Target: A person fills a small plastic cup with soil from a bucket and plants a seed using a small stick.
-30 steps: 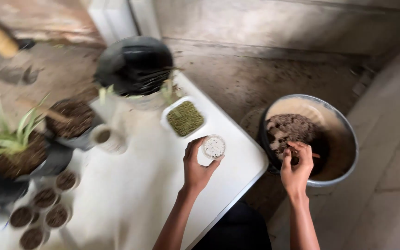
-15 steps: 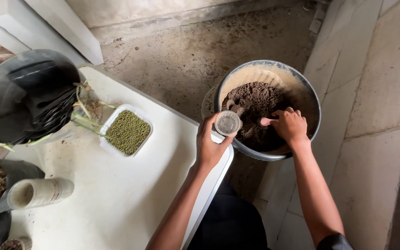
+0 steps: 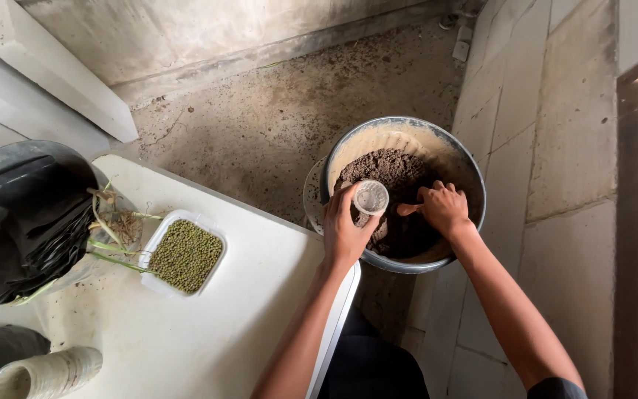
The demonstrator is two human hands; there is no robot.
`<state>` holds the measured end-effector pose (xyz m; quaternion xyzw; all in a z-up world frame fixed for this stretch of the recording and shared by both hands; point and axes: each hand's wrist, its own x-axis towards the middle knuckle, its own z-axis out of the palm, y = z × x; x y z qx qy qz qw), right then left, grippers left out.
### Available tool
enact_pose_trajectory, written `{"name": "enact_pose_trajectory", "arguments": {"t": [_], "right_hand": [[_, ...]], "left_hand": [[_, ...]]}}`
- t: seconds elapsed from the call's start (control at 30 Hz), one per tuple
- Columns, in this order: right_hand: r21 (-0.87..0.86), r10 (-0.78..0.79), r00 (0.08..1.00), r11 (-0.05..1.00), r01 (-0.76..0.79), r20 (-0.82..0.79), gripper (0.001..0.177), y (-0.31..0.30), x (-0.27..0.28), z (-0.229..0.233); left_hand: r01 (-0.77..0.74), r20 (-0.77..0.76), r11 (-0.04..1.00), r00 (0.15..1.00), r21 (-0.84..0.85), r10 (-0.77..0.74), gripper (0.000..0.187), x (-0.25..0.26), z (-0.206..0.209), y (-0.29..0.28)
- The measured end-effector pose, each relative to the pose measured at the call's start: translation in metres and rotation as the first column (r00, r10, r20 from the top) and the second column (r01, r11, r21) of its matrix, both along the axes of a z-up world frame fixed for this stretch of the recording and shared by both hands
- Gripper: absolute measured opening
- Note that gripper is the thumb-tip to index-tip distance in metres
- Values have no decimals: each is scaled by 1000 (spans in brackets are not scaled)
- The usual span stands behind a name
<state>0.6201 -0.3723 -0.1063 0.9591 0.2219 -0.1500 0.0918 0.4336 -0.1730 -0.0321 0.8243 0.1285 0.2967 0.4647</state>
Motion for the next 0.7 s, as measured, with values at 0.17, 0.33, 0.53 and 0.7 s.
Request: {"name": "enact_pose_trajectory", "arguments": {"t": [0.17,0.33,0.53,0.7], "right_hand": [[-63,48,999,997,-46,22,23,14,-11,17],[-90,80,996,993,-76,37,21,19,-20,26],[241,106,994,964,-112,38,25,34,-52,50],[207,289,938,922,-327,193,20,59,-55,47]], "left_hand": [[13,-94,990,996,144,0,60,-1,-2,-1],[43,-172,989,985,139,-19,57,-6,10,0],[44,-141,991,990,128,-26,60,-5,2,-2],[32,-114,985,993,168,-13,62,-6,6,-2]]}}
